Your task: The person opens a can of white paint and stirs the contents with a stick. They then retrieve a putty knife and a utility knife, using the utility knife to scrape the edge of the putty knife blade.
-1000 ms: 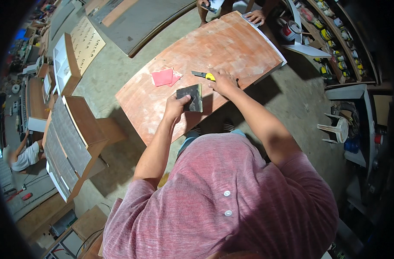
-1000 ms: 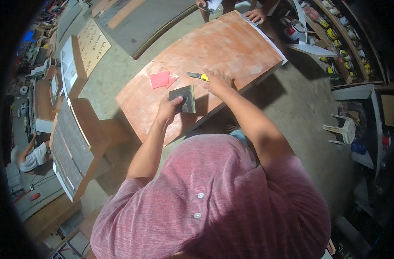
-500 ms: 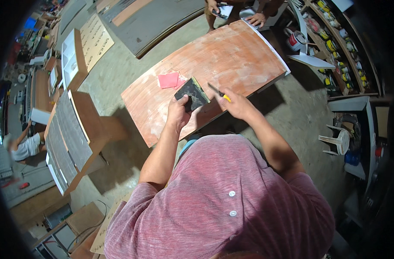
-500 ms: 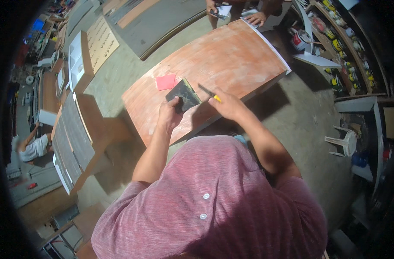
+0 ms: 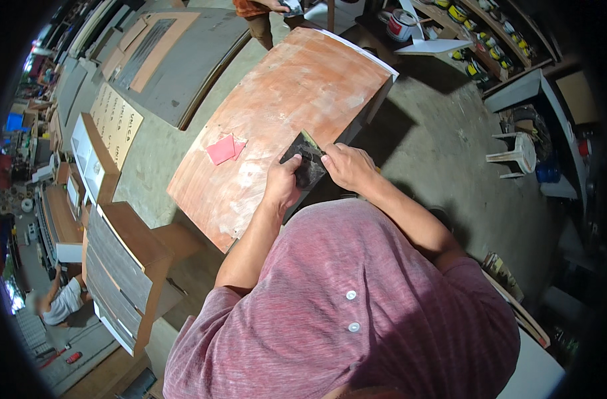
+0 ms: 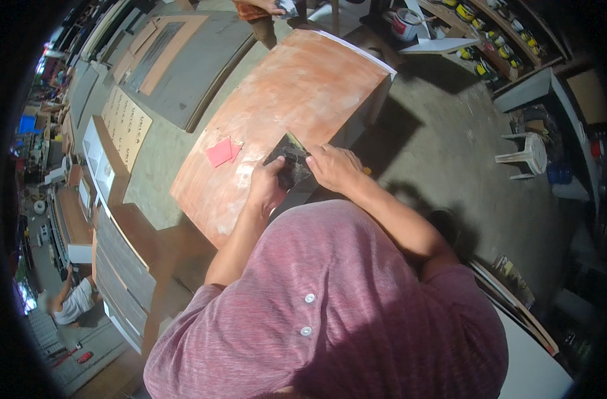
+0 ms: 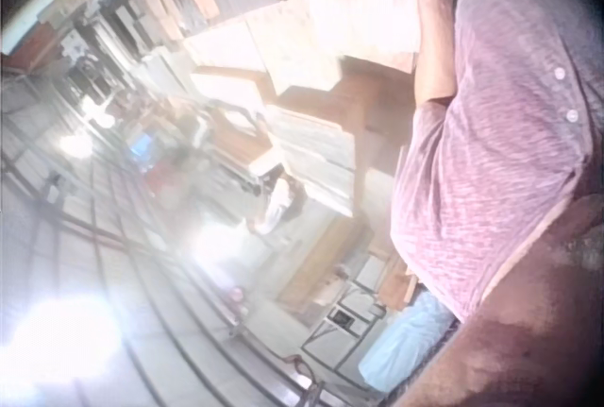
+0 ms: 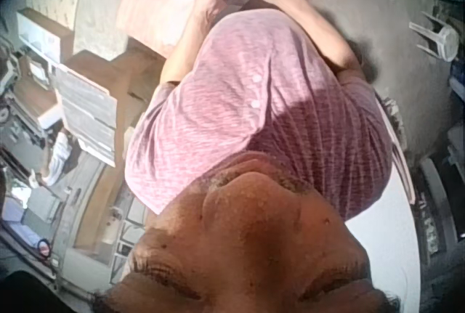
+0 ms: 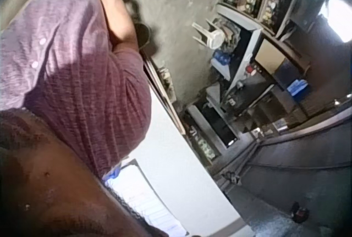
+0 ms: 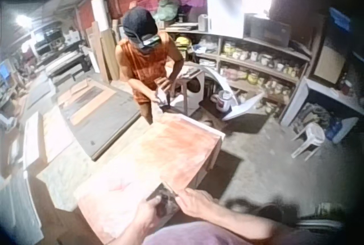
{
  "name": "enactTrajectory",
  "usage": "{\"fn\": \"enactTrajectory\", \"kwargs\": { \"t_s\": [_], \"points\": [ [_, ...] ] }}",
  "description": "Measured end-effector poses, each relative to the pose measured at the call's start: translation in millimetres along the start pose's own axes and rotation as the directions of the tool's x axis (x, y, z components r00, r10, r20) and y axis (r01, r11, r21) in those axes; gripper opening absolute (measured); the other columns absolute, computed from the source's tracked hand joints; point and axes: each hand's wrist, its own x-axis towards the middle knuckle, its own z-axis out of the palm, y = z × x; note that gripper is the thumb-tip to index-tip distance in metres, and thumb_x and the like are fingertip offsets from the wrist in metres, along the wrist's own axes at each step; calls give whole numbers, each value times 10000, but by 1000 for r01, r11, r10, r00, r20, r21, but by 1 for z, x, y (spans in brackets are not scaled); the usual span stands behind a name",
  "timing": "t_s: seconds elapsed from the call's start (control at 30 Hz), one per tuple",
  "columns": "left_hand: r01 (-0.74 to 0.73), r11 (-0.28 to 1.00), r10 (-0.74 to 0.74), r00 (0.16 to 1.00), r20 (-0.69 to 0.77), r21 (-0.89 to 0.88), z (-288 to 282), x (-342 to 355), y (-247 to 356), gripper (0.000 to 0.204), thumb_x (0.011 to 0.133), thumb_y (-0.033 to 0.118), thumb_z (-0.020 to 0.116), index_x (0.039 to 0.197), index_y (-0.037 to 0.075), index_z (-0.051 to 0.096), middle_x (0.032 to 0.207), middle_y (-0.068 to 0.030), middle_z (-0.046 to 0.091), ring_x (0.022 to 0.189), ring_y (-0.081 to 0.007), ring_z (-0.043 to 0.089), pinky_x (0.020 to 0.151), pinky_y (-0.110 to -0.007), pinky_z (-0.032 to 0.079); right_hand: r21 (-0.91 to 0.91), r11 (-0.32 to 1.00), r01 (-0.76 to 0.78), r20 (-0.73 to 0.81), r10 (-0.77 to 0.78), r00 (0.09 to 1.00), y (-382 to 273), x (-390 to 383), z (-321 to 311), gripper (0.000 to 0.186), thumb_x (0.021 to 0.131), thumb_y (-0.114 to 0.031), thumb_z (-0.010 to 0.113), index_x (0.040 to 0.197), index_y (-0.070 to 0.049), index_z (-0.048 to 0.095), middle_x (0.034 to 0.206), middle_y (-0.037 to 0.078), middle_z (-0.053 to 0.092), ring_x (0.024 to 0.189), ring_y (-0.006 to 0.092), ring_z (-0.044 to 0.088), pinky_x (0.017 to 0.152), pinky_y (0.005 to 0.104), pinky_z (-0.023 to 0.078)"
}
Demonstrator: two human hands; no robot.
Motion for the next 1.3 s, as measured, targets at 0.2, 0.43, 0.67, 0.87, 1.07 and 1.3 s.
{"fn": "enactTrajectory", "kwargs": {
  "t_s": [0.2, 0.43, 0.67, 0.87, 1.07, 1.3],
  "points": [
    [-13, 1000, 13, 1000, -6, 22, 3, -5, -11, 300, 911, -32, 500, 1204, -49, 559, 1012, -117, 665, 863, -217, 664, 809, -368, 556, 32, 999, 9, -40, -8, 999, 11, -5, -4, 279, 952, -302, 500, 1048, -68, 617, 933, 214, 678, 869, 434, 647, 763, 546, 504],
    [-21, 999, 22, 999, -26, 35, 8, -18, -13, 303, 902, -51, 492, 1198, -57, 556, 1037, -131, 664, 900, -226, 667, 856, -364, 546, -5, 1000, -17, 39, 17, 999, 7, -9, -12, 297, 937, -309, 513, 1100, -92, 634, 919, 207, 693, 881, 427, 658, 773, 535, 513],
    [-41, 997, 46, 996, -79, 58, 11, -20, -15, 303, 898, -69, 486, 1192, -65, 557, 1043, -147, 668, 892, -236, 668, 853, -370, 548, -30, 1000, -7, 67, 9, 998, 15, -5, -6, 311, 934, -329, 512, 1108, -102, 636, 903, 208, 697, 863, 432, 661, 776, 544, 511],
    [-19, 997, 27, 993, -116, 70, 9, -18, -17, 277, 896, -75, 492, 1159, -69, 579, 1007, -145, 677, 864, -237, 672, 820, -371, 555, -17, 1000, 5, 68, -4, 998, 24, -3, 3, 305, 930, -329, 519, 1117, -122, 641, 903, 206, 700, 869, 429, 662, 781, 549, 508],
    [1, 997, 9, 991, -134, 76, 0, -12, -25, 250, 893, -81, 493, 1120, -64, 595, 988, -145, 680, 850, -246, 674, 808, -383, 557, 17, 1000, 26, 71, -27, 997, 32, -3, 11, 297, 930, -326, 519, 1107, -126, 649, 900, 205, 700, 869, 423, 664, 786, 545, 509],
    [26, 997, -14, 990, -140, 79, -1, -10, -27, 248, 894, -83, 480, 1115, -67, 590, 967, -142, 677, 845, -259, 676, 814, -391, 558, 5, 999, 42, 97, -42, 994, 45, -2, 15, 274, 935, -319, 510, 1043, -109, 650, 883, 212, 693, 857, 425, 658, 777, 541, 504]
  ]
}}
